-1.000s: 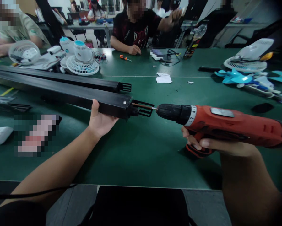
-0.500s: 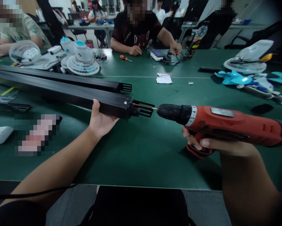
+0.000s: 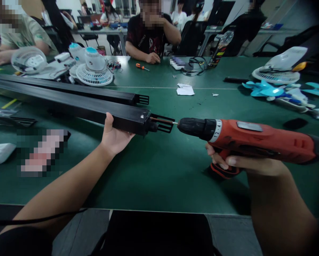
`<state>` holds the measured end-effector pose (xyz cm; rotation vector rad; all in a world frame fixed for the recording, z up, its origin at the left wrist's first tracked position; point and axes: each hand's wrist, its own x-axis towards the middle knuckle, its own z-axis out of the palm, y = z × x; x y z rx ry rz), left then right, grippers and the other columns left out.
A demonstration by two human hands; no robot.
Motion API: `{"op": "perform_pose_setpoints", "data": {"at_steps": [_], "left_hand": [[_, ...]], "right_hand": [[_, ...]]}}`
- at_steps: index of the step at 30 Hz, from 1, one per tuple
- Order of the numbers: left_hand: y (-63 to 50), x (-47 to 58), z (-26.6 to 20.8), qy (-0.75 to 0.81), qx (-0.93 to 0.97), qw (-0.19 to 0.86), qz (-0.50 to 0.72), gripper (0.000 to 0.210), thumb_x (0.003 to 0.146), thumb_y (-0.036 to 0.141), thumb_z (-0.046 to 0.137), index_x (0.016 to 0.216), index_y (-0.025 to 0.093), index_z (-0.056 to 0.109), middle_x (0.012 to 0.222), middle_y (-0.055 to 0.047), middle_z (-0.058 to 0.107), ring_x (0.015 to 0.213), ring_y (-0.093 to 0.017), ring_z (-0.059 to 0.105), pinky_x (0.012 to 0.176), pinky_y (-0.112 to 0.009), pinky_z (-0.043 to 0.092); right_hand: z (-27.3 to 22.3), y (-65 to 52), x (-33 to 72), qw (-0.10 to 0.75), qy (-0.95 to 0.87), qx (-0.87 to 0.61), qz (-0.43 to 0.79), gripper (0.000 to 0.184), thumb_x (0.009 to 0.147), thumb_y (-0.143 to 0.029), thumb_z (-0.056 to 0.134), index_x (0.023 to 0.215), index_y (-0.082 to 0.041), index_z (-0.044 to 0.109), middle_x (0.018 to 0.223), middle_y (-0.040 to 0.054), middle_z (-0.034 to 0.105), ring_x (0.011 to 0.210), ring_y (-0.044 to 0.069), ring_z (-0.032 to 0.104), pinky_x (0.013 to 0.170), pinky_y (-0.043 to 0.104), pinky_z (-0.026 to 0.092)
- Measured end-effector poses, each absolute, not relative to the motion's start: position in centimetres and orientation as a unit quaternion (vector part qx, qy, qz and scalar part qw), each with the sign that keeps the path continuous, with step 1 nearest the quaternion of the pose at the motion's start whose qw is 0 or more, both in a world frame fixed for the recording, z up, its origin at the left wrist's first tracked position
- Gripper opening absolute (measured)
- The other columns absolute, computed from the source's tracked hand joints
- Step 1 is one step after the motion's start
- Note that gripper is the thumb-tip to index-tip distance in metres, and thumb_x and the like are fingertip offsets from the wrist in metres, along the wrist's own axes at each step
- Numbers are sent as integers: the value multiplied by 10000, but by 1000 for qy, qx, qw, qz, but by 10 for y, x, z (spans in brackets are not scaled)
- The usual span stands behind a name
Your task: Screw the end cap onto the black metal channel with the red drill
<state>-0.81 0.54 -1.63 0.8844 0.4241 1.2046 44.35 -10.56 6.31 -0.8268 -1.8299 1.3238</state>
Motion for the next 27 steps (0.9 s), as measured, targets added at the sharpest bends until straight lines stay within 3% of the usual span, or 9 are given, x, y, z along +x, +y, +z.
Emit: {"op": "perform_pose_setpoints", "data": {"at_steps": [12, 27], "left_hand": [[9, -14, -24, 199, 395, 712, 546, 1054, 1090, 1036, 776, 1832, 288, 733, 1810, -132, 837, 1985, -521, 453, 1465, -624, 669], [8, -12, -24, 206, 389, 705, 556, 992, 1097, 1011, 794, 1749, 264, 786, 1795, -128, 848, 1962, -499, 500, 1386, -542, 724]], "right_hand": [[62, -105, 442, 360, -701, -314, 530, 263, 1153, -515, 1002, 1301, -301, 963, 846, 45, 814, 536, 184, 674, 441, 316, 597], [60, -104, 443, 365, -703, -299, 532, 251, 1160, -485, 1002, 1305, -284, 962, 799, 31, 783, 545, 179, 668, 469, 291, 608]]}}
